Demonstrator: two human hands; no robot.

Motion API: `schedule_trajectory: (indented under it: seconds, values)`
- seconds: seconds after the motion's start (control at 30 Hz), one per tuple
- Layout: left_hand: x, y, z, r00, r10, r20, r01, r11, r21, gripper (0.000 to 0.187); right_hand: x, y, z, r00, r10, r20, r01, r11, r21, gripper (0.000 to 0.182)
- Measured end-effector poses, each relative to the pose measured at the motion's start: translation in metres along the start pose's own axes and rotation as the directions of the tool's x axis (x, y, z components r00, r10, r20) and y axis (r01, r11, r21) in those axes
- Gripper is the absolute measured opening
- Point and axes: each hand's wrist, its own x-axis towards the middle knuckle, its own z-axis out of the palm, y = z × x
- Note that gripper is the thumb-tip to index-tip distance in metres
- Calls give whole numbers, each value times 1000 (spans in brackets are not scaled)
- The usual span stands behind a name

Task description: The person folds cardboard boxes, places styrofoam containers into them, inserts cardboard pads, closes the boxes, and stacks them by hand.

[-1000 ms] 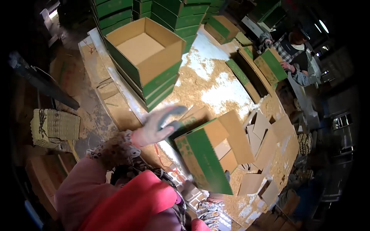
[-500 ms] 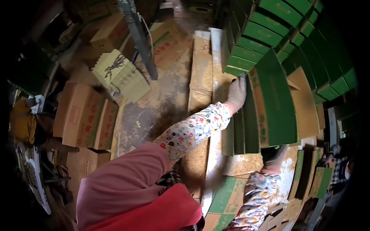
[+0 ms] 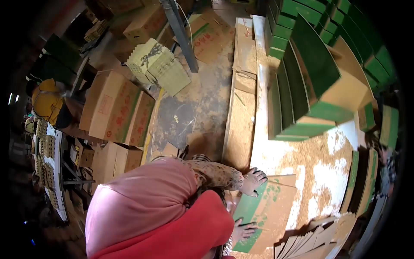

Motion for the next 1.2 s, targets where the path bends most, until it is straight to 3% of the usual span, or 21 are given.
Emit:
schedule_trajectory:
  seconds: [0.07,0.13,0.17,0.2,0.27,0.4,0.47,0.57,0.7,0.8,0.87,0.9,0.97,1.0,1.03,1.1,1.13,1.17,1.2]
  values:
    - [5,51,0,975,-222,15,222,975,12,86,13,32,13,999,-37,-26,40,994,104,68]
    - [30,72,-15,880,-469,74,467,883,46,85,23,61,20,998,-44,-54,52,985,163,66]
    - [26,75,-38,873,-473,122,484,871,-83,70,29,75,25,997,-35,-73,48,982,183,64]
    - [35,64,-30,923,-318,215,360,912,-196,56,35,88,30,996,-26,-85,43,978,204,63]
    - [36,78,-25,972,-232,30,232,935,-269,41,46,112,37,994,7,-109,20,971,240,61]
    - [21,112,-77,994,-16,-104,-42,847,-531,32,65,163,52,989,82,-124,-46,963,267,56]
    - [43,108,-69,995,7,-100,-44,927,-373,24,69,180,59,987,108,-120,-71,958,279,54]
    - [57,123,-48,953,-121,279,196,945,-261,51,73,196,70,982,144,-119,-104,951,292,50]
    - [61,124,-5,909,-234,345,272,960,-66,50,72,217,86,980,174,-92,-138,941,310,45]
    - [49,125,-4,869,-383,313,371,923,100,55,73,226,97,981,183,-60,-155,935,318,42]
    - [38,152,-19,830,-525,185,493,848,195,67,74,240,108,987,153,-51,-131,943,304,40]
    - [65,140,34,811,-584,25,581,809,88,79,78,251,117,992,113,-47,-94,949,300,38]
    - [81,120,44,847,-503,174,466,859,212,64,97,299,160,990,-139,-16,137,931,337,36]
    - [80,119,31,891,-364,271,304,922,239,55,96,292,164,990,-26,136,-105,495,863,42]
    - [70,123,12,913,-184,363,82,957,278,46,96,285,170,955,88,283,-260,-209,943,49]
    - [63,115,-32,875,157,458,-335,880,338,31,89,258,169,905,275,326,-331,-29,943,79]
    - [67,114,-51,859,254,444,-409,862,299,25,58,211,98,935,281,216,-250,91,964,90]
    - [69,116,-61,921,215,326,-233,972,16,28,66,232,118,921,373,113,-259,369,892,94]
    - [73,120,-72,965,171,200,-87,925,-370,31,51,223,78,840,542,23,-342,497,797,98]
